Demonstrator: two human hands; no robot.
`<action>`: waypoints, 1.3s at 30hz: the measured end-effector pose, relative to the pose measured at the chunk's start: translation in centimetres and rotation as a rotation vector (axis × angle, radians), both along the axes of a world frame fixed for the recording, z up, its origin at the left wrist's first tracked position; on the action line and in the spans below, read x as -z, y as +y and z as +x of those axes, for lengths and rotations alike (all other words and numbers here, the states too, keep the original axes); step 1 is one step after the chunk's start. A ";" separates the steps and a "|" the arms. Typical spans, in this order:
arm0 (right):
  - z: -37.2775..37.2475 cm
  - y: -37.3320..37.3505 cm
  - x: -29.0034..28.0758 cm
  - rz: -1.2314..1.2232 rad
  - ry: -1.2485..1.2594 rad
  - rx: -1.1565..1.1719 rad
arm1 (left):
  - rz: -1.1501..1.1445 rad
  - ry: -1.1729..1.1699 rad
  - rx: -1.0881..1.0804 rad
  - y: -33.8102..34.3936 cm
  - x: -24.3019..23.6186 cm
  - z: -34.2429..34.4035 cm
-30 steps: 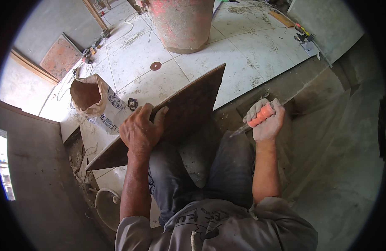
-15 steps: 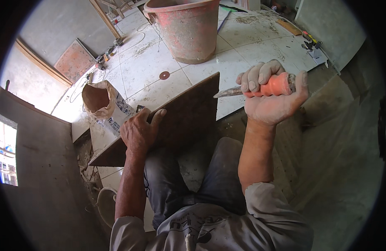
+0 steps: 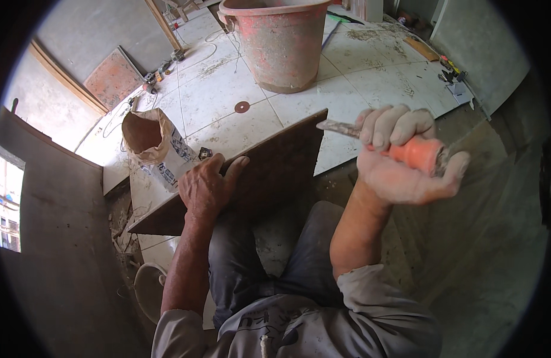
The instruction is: The person tests a tile fit on the floor, chips a concrete step using a chisel and hammer, scrapes the edge of the tile with a chisel, and spreads mortar onto the floor using a trowel.
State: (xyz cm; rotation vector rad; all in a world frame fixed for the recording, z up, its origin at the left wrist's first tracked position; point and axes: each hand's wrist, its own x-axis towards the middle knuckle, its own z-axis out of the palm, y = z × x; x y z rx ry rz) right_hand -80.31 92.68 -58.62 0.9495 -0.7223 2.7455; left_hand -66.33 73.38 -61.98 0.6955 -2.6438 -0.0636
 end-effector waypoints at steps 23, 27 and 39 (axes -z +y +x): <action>0.0 -1.5 0.8 -0.055 0.086 0.087 | -0.013 -0.013 0.031 -1.0 0.3 -0.6; -1.0 -2.6 3.2 0.307 -0.207 0.178 | -0.050 0.056 0.056 -1.4 0.2 -0.6; -2.8 -1.5 5.9 0.073 -0.106 -0.004 | -0.013 0.037 0.024 -1.4 0.2 -0.9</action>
